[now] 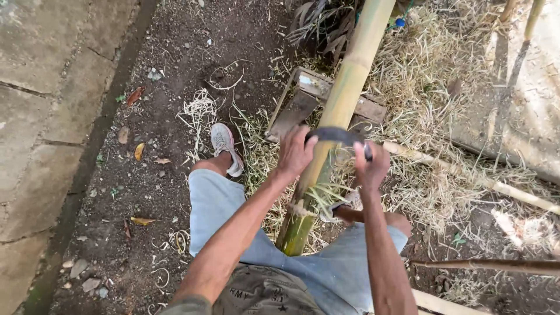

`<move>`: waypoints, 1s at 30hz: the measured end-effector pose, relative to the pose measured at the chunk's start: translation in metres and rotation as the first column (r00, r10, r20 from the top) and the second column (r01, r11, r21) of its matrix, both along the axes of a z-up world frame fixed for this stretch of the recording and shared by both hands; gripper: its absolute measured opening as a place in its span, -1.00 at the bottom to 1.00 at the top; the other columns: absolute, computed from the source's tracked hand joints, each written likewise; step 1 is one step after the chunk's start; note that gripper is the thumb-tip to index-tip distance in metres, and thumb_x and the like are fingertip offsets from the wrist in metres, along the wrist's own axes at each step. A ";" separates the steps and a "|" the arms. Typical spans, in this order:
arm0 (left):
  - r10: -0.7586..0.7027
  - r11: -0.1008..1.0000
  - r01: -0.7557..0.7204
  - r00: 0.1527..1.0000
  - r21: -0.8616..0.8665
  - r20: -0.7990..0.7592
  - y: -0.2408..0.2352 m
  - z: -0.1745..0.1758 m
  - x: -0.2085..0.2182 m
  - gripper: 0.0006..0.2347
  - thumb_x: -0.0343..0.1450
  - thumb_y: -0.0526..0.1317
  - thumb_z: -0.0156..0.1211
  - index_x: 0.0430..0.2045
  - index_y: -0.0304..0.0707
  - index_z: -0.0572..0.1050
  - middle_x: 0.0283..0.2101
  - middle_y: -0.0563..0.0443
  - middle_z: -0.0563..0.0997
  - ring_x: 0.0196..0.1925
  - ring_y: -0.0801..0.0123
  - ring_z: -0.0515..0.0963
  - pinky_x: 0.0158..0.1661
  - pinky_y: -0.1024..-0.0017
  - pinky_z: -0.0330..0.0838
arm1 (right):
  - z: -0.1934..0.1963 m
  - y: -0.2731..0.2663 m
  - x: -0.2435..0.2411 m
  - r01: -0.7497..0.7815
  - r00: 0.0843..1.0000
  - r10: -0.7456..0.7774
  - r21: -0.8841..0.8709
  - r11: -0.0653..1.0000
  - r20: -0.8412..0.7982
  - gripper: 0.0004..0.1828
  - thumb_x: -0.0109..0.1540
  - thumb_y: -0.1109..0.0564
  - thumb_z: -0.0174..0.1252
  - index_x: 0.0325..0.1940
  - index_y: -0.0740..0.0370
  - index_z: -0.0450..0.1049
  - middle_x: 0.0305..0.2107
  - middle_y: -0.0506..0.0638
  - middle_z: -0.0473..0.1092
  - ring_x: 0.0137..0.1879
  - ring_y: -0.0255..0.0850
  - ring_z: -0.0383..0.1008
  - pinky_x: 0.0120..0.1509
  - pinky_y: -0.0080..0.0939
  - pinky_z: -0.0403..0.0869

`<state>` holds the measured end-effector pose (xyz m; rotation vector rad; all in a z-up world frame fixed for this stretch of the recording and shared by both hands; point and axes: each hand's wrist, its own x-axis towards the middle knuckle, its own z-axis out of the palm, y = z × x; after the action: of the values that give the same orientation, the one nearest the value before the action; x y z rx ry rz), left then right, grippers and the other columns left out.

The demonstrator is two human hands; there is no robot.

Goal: Scraping the outer skin of a bamboo pole with a curved knife.

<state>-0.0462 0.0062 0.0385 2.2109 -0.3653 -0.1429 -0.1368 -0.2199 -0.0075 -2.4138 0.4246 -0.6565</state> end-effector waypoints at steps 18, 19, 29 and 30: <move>-0.033 0.999 0.031 0.997 0.033 0.072 0.060 -0.017 -0.088 -0.86 0.55 -0.16 0.04 -0.27 -0.22 0.45 -0.32 0.02 0.47 -0.25 0.28 0.42 -0.11 0.23 0.23 | -0.066 0.062 -0.089 0.058 0.997 -0.057 -0.012 0.998 0.045 -0.69 0.29 -0.08 0.27 -0.08 0.19 0.57 -0.43 0.00 0.40 -0.31 -0.18 0.31 -0.17 -0.06 0.29; -0.028 0.999 0.025 0.997 0.033 0.078 0.063 -0.007 -0.102 -0.86 0.55 -0.16 0.04 -0.27 -0.22 0.45 -0.32 0.02 0.47 -0.25 0.28 0.42 -0.11 0.23 0.23 | -0.031 0.073 -0.099 0.052 0.997 -0.051 -0.012 0.999 0.051 -0.69 0.29 -0.08 0.27 -0.08 0.19 0.57 -0.43 0.00 0.40 -0.31 -0.18 0.31 -0.17 -0.06 0.29; -0.051 0.997 0.045 0.993 0.061 0.103 0.028 0.046 -0.065 -0.90 0.50 -0.19 0.12 -0.32 -0.21 0.48 -0.34 0.02 0.49 -0.27 0.29 0.42 -0.11 0.19 0.18 | -0.009 0.039 -0.077 0.032 0.999 -0.036 0.152 0.988 0.023 -0.79 0.35 0.02 0.28 -0.02 0.16 0.56 -0.30 -0.03 0.42 -0.21 -0.21 0.39 -0.19 -0.24 0.41; -0.066 0.998 0.063 0.991 0.030 0.119 0.016 0.056 -0.050 -0.91 0.50 -0.20 0.13 -0.32 -0.19 0.50 -0.34 0.04 0.49 -0.29 0.31 0.41 -0.14 0.21 0.17 | -0.004 0.027 -0.061 0.076 0.997 -0.079 0.130 0.989 0.019 -0.80 0.34 0.02 0.32 -0.07 0.16 0.56 -0.38 -0.06 0.38 -0.28 -0.25 0.34 -0.24 -0.23 0.36</move>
<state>-0.0964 0.0220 0.0944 2.2400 -0.5037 -0.0501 -0.1974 -0.1933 -0.0111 -2.2747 0.5369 -0.6703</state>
